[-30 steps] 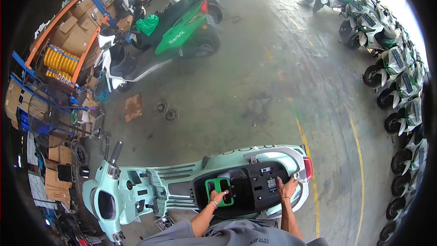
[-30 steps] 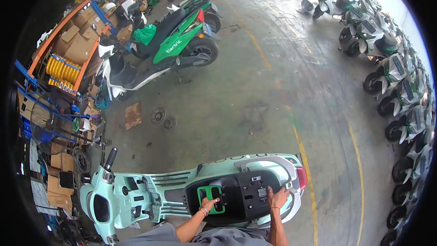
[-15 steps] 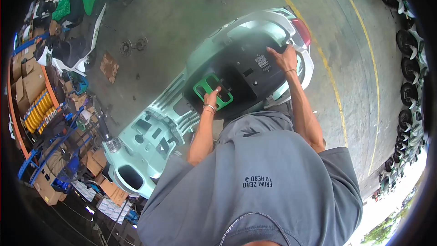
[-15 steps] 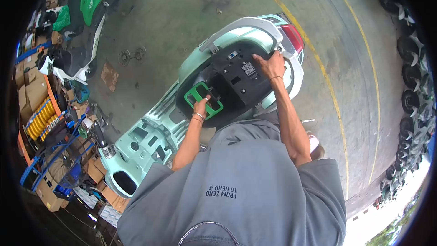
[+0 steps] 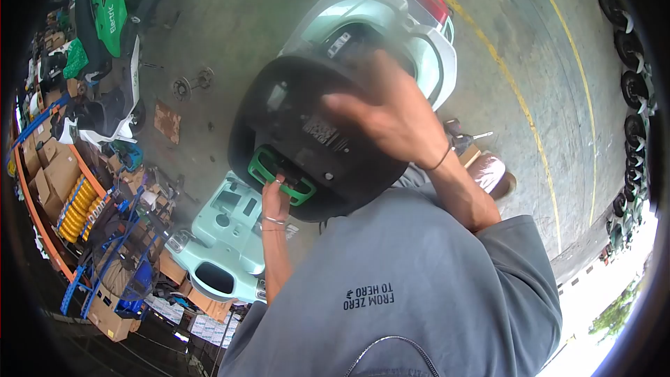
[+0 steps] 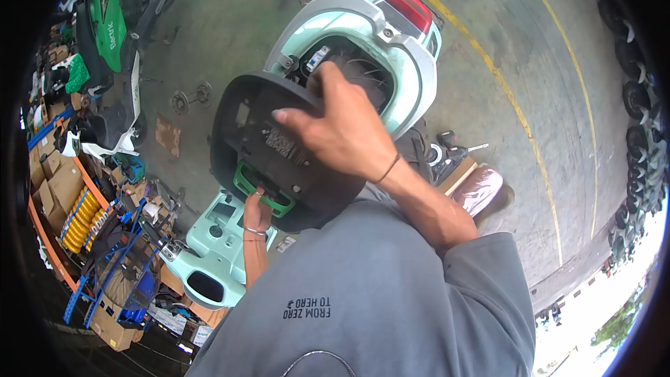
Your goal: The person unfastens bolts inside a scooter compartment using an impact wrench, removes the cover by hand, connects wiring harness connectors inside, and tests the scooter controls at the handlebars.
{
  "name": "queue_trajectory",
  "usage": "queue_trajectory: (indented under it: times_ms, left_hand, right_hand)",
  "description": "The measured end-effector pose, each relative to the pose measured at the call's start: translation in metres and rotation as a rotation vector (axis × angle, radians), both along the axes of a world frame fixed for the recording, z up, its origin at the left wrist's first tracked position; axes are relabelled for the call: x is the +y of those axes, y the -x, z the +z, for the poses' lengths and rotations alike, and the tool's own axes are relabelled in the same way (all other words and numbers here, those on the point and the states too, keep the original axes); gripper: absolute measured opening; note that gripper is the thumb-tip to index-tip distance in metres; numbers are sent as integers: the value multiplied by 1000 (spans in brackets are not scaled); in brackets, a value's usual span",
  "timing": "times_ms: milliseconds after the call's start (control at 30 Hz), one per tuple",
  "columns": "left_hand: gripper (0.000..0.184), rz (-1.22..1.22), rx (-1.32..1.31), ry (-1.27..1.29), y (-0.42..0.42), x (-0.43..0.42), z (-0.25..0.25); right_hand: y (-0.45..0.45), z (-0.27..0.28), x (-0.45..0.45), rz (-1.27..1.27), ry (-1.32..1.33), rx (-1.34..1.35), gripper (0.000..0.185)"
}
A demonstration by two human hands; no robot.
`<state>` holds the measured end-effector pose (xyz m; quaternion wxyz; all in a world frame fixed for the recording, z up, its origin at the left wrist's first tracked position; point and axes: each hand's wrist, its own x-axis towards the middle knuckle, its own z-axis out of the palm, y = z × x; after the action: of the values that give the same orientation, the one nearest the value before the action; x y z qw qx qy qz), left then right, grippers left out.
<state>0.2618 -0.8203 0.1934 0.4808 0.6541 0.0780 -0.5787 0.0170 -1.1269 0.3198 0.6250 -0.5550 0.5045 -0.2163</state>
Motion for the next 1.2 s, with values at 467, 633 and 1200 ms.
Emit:
queue_trajectory:
  times_ms: [467,633,1200]
  left_hand:
    - [46,-10,246,67,-26,31,-50]
    - [44,33,165,98,-19,35,-57]
    - [54,-6,211,-11,-6,7,-23]
  right_hand:
    - [-19,15,23,91,-173,-61,40]
    - [-23,2,8,73,-74,36,38]
    - [-10,6,17,99,-104,-148,40]
